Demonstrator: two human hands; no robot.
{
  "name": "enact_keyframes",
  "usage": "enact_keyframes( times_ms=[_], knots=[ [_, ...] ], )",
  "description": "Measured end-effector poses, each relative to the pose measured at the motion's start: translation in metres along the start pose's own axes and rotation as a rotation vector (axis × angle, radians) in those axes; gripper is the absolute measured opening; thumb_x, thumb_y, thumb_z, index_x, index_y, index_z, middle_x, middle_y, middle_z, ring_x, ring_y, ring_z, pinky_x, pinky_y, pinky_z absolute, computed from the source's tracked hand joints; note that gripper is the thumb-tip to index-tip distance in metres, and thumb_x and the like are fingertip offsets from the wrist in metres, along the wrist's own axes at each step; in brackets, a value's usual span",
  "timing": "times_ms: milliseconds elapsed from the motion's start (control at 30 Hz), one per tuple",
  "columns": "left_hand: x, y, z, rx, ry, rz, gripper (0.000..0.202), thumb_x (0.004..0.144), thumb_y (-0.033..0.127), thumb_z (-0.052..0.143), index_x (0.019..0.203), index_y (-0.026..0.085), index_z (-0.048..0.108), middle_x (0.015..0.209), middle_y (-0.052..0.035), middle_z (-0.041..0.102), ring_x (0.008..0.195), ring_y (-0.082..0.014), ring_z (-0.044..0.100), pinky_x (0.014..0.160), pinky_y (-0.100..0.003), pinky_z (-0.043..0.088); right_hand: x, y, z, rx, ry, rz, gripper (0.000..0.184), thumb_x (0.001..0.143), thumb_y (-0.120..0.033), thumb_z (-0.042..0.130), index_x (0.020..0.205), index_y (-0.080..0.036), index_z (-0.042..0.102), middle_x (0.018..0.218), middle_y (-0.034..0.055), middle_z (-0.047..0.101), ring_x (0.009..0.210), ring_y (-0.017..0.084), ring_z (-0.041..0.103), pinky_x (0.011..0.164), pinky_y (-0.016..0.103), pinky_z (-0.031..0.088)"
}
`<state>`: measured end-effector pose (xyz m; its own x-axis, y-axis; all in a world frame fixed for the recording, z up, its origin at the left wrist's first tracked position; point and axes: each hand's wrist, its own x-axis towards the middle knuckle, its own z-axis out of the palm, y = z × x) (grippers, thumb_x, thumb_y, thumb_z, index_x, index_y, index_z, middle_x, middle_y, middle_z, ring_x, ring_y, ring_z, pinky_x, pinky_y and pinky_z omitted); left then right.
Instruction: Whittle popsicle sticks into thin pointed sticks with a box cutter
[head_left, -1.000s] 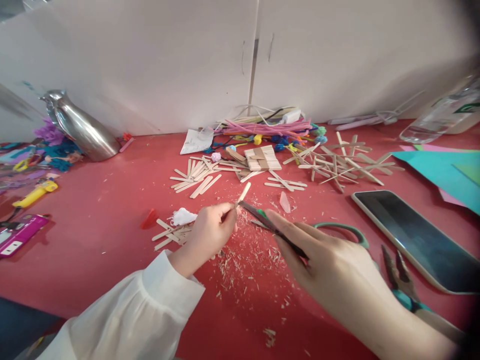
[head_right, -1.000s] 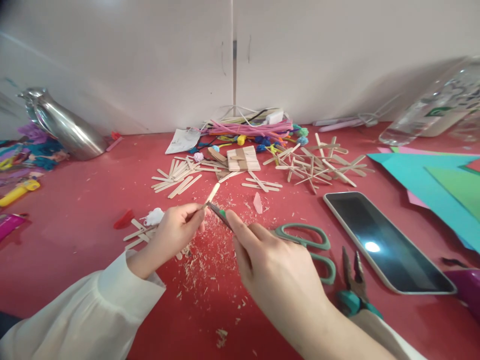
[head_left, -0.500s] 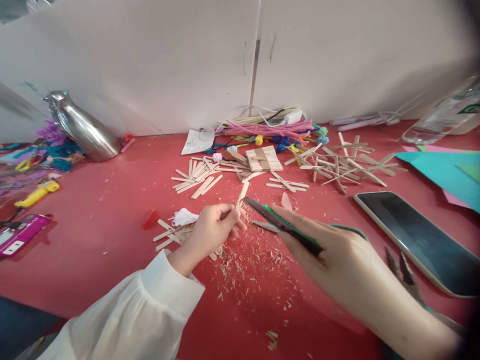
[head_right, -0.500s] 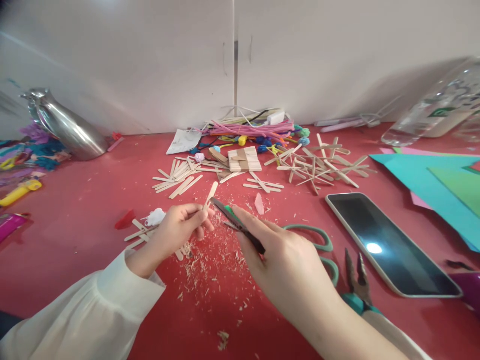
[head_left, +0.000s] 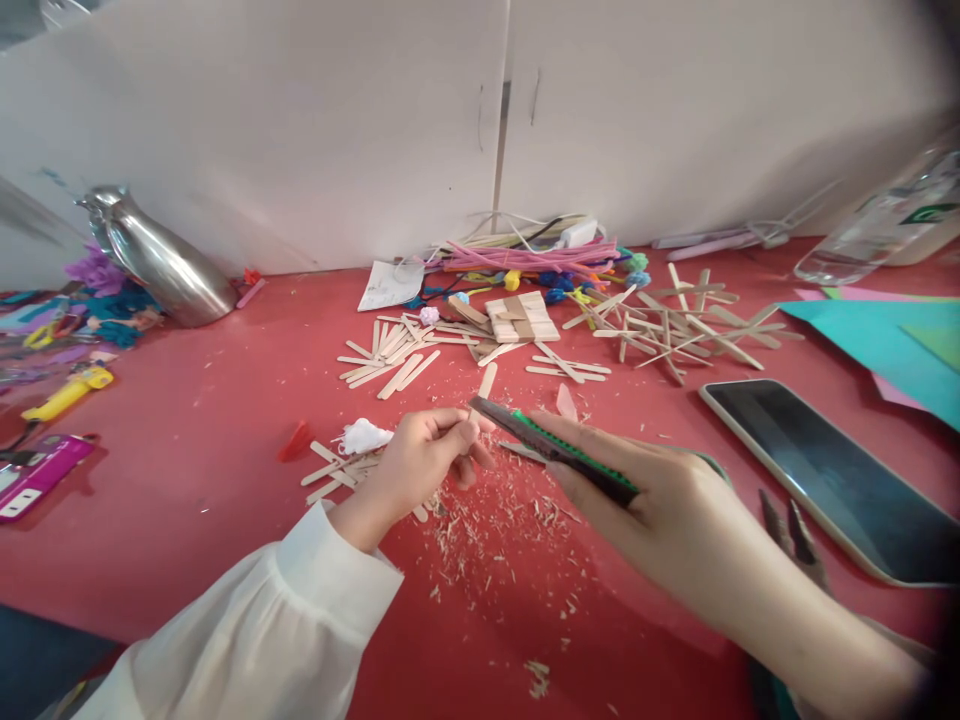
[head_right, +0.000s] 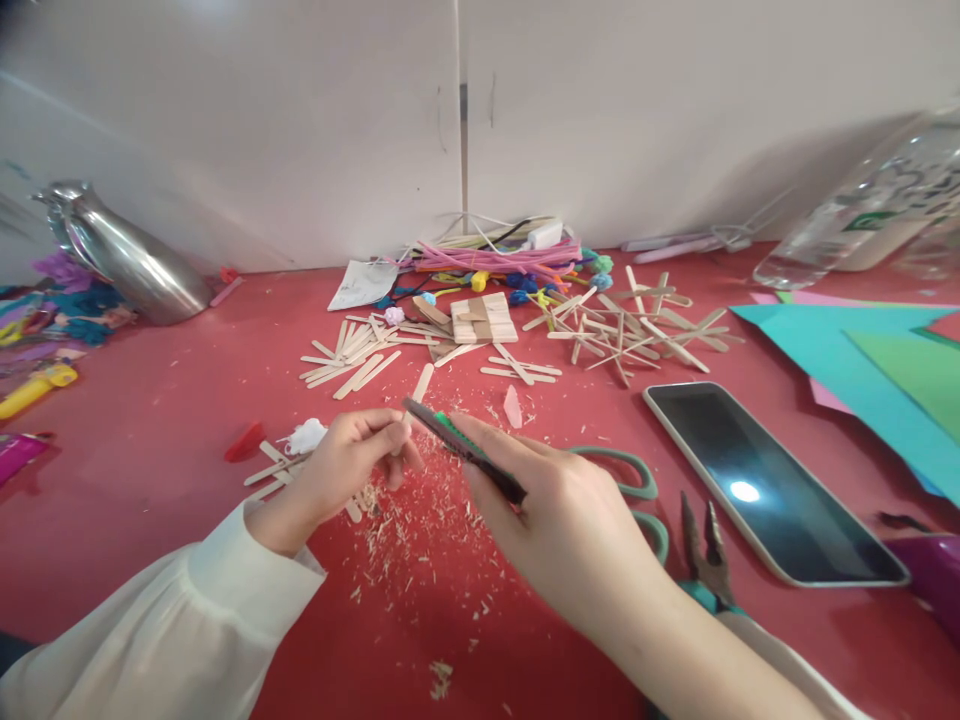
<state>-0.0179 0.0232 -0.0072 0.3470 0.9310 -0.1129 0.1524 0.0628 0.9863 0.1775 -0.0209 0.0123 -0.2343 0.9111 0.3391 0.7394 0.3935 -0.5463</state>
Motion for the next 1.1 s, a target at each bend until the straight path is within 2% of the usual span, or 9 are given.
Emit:
enact_keyframes(
  times_ms=[167, 233, 300, 433, 567, 633, 733, 867, 1100],
  knots=[
    [0.0, 0.0032, 0.0001, -0.085, -0.009, -0.048, 0.023, 0.086, 0.032, 0.051, 0.082, 0.013, 0.064, 0.06, 0.0006, 0.06, 0.042, -0.0047, 0.05, 0.043, -0.018, 0.04, 0.0004, 0.002, -0.0009, -0.015, 0.045, 0.057, 0.038, 0.082, -0.027, 0.048, 0.118, -0.028, 0.059, 0.072, -0.0022, 0.072, 0.048, 0.012, 0.062, 0.041, 0.022, 0.045],
    [0.0003, 0.0045, 0.0006, -0.105, 0.003, -0.059, 0.022, 0.085, 0.03, 0.052, 0.081, 0.012, 0.064, 0.059, 0.0004, 0.06, 0.04, -0.0048, 0.049, 0.042, -0.018, 0.039, 0.0004, 0.0019, -0.0009, -0.013, 0.004, 0.024, 0.038, 0.082, -0.025, 0.048, 0.117, -0.029, 0.06, 0.077, -0.0021, 0.072, 0.043, 0.01, 0.058, 0.034, 0.02, 0.039],
    [0.0005, 0.0049, 0.0009, -0.125, 0.009, -0.061, 0.022, 0.084, 0.03, 0.053, 0.081, 0.012, 0.064, 0.058, 0.0002, 0.06, 0.04, -0.0049, 0.049, 0.042, -0.017, 0.039, 0.0003, 0.0023, -0.0007, -0.04, 0.017, 0.018, 0.037, 0.081, -0.024, 0.049, 0.115, -0.028, 0.062, 0.08, -0.0014, 0.073, 0.041, 0.009, 0.056, 0.031, 0.019, 0.035],
    [0.0012, 0.0027, 0.0, -0.138, 0.025, -0.049, 0.022, 0.085, 0.03, 0.052, 0.083, 0.012, 0.064, 0.058, 0.0003, 0.06, 0.041, -0.0049, 0.049, 0.042, -0.017, 0.04, -0.0004, 0.0039, -0.0009, -0.053, 0.125, 0.067, 0.035, 0.082, -0.03, 0.05, 0.114, -0.026, 0.063, 0.073, -0.0007, 0.072, 0.042, 0.01, 0.056, 0.036, 0.021, 0.041],
    [0.0022, 0.0011, -0.0015, -0.118, 0.05, -0.017, 0.024, 0.084, 0.033, 0.053, 0.078, 0.013, 0.063, 0.06, 0.0002, 0.059, 0.041, -0.0048, 0.049, 0.043, -0.018, 0.04, -0.0007, 0.0031, -0.0024, -0.023, 0.029, 0.011, 0.036, 0.082, -0.024, 0.048, 0.114, -0.029, 0.062, 0.082, -0.0014, 0.073, 0.052, 0.011, 0.062, 0.038, 0.019, 0.041],
    [0.002, 0.0016, -0.0016, -0.104, 0.058, -0.014, 0.024, 0.085, 0.033, 0.052, 0.076, 0.013, 0.063, 0.06, 0.0002, 0.059, 0.042, -0.0048, 0.048, 0.043, -0.018, 0.039, -0.0007, 0.0025, -0.003, -0.065, 0.063, 0.032, 0.037, 0.081, -0.026, 0.048, 0.115, -0.027, 0.062, 0.081, -0.0004, 0.072, 0.055, 0.013, 0.064, 0.033, 0.019, 0.036],
    [0.0009, 0.0024, -0.0013, -0.058, 0.066, -0.013, 0.026, 0.085, 0.031, 0.051, 0.07, 0.013, 0.061, 0.06, -0.0009, 0.06, 0.043, -0.0054, 0.048, 0.045, -0.019, 0.04, -0.0009, 0.0023, -0.0029, -0.086, 0.102, 0.094, 0.037, 0.082, -0.031, 0.048, 0.116, -0.025, 0.062, 0.073, 0.0011, 0.071, 0.048, 0.013, 0.06, 0.028, 0.021, 0.028],
    [-0.0003, 0.0026, -0.0011, -0.013, 0.078, -0.006, 0.03, 0.085, 0.033, 0.05, 0.063, 0.013, 0.058, 0.06, -0.0019, 0.06, 0.044, -0.0059, 0.048, 0.046, -0.02, 0.04, -0.001, 0.003, -0.0019, -0.045, 0.041, 0.06, 0.039, 0.083, -0.029, 0.047, 0.119, -0.03, 0.059, 0.074, -0.0004, 0.07, 0.045, 0.012, 0.056, 0.031, 0.021, 0.031],
    [-0.0001, 0.0042, -0.0004, -0.006, 0.087, -0.011, 0.028, 0.085, 0.034, 0.051, 0.068, 0.013, 0.059, 0.06, -0.0013, 0.06, 0.044, -0.006, 0.048, 0.045, -0.02, 0.04, -0.0006, 0.0052, -0.0019, -0.028, 0.0, 0.092, 0.039, 0.082, -0.03, 0.046, 0.119, -0.03, 0.06, 0.076, -0.0001, 0.07, 0.048, 0.011, 0.056, 0.032, 0.02, 0.031]
  ],
)
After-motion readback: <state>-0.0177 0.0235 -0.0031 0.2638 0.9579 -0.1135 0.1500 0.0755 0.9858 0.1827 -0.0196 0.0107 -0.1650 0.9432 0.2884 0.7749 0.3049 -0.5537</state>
